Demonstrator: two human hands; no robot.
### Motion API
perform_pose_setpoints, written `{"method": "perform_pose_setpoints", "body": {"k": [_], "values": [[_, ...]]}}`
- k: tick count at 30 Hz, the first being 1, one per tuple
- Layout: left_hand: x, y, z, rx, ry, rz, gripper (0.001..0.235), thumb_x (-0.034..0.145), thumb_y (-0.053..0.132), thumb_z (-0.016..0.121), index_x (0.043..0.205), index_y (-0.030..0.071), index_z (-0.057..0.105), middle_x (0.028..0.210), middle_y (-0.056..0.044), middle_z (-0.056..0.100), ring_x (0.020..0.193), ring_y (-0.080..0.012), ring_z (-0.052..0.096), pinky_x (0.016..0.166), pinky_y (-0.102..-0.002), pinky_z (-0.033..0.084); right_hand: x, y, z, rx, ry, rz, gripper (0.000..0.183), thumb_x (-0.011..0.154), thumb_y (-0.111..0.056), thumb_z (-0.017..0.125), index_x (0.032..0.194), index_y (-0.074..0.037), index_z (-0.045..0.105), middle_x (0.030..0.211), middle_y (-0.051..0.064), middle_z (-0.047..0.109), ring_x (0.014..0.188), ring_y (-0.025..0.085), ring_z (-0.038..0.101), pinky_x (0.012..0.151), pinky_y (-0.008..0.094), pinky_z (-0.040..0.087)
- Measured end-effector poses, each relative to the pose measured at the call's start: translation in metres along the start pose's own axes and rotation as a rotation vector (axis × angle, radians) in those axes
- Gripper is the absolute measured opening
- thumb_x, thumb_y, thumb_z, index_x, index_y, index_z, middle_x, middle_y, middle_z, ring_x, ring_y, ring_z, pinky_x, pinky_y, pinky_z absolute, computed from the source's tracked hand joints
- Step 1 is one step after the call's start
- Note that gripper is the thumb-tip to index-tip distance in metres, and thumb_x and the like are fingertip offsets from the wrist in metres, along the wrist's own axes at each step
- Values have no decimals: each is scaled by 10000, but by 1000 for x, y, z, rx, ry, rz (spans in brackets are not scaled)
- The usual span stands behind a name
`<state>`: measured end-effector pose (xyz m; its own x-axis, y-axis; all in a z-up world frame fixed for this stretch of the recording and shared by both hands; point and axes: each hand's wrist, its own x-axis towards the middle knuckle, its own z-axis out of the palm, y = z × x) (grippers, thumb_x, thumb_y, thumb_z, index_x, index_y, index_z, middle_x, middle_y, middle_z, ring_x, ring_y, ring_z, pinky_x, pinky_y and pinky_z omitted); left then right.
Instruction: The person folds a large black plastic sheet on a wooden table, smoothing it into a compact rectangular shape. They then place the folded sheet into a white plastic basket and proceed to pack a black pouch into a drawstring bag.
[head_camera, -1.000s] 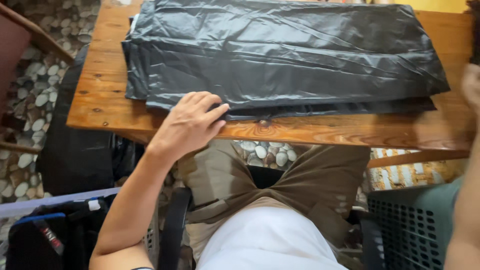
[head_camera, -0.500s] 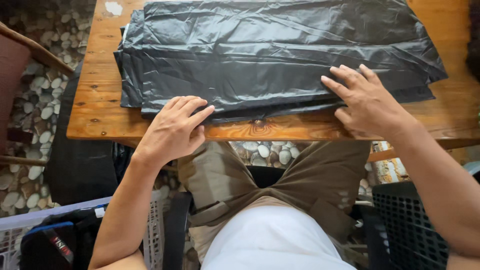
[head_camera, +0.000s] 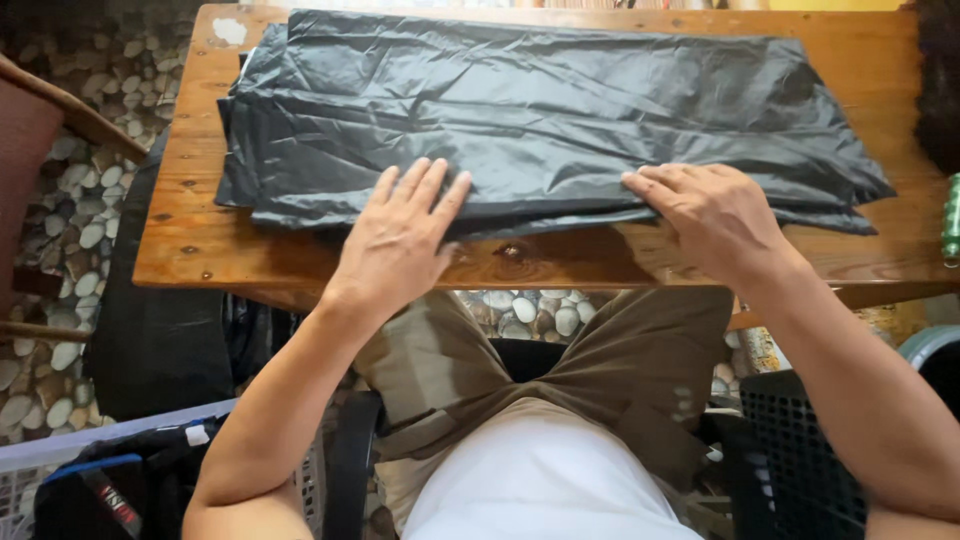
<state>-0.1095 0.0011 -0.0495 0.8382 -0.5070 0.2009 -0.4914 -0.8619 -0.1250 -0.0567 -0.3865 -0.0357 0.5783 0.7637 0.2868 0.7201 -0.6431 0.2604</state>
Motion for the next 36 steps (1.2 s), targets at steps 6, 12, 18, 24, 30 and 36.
{"method": "perform_pose_setpoints", "body": {"k": [6, 12, 18, 24, 30, 36], "values": [[-23, -33, -2, 73, -96, -81, 1045, 703, 354, 755, 1630, 139, 324, 1642, -164, 381, 1505, -314, 354, 1219, -489, 244, -20, -5, -3, -78, -151, -15, 547, 936, -116, 658, 1477, -182, 619, 1350, 16, 721, 1226, 181, 699, 918, 332, 603], [-67, -66, -12, -32, 31, -16, 776, 706, -32, 656, 1464, 115, 581, 1507, -164, 583, 1410, -312, 522, 1146, -494, 395, -32, -5, -27, 80, -287, 25, 590, 867, -88, 657, 1446, -181, 592, 1676, 111, 416, 1534, 273, 429, 951, 463, 596], [-98, -88, -27, -110, 106, 11, 702, 822, 396, 783, 1432, 96, 611, 1472, -147, 618, 1380, -307, 563, 1153, -489, 394, -35, 3, -42, 217, -539, 201, 579, 962, -177, 518, 1533, -266, 489, 1544, -91, 550, 1321, 183, 616, 943, 415, 595], [-125, -112, -24, -166, 178, -4, 849, 754, 159, 851, 1515, 9, 507, 1568, -179, 527, 1484, -314, 466, 1248, -506, 335, -45, 24, -50, 264, -604, 290, 588, 918, -235, 531, 1485, -392, 515, 1456, -151, 632, 1247, 183, 671, 921, 391, 565], [-127, -124, -7, -339, 394, -6, 964, 650, -287, 515, 1570, -28, 388, 1600, -215, 454, 1527, -393, 399, 1278, -556, 331, -42, 31, -50, 113, -657, 302, 599, 948, -263, 543, 1510, -455, 472, 1445, -156, 633, 1265, 163, 684, 820, 399, 644], [-98, -122, -5, -495, 436, 81, 555, 1045, -28, 544, 1573, -32, 373, 1565, -236, 487, 1500, -442, 427, 1227, -569, 389, -41, 35, -52, 260, -541, 300, 559, 905, -194, 580, 1424, -402, 589, 1374, -154, 702, 1226, 166, 702, 918, 380, 568]]}}
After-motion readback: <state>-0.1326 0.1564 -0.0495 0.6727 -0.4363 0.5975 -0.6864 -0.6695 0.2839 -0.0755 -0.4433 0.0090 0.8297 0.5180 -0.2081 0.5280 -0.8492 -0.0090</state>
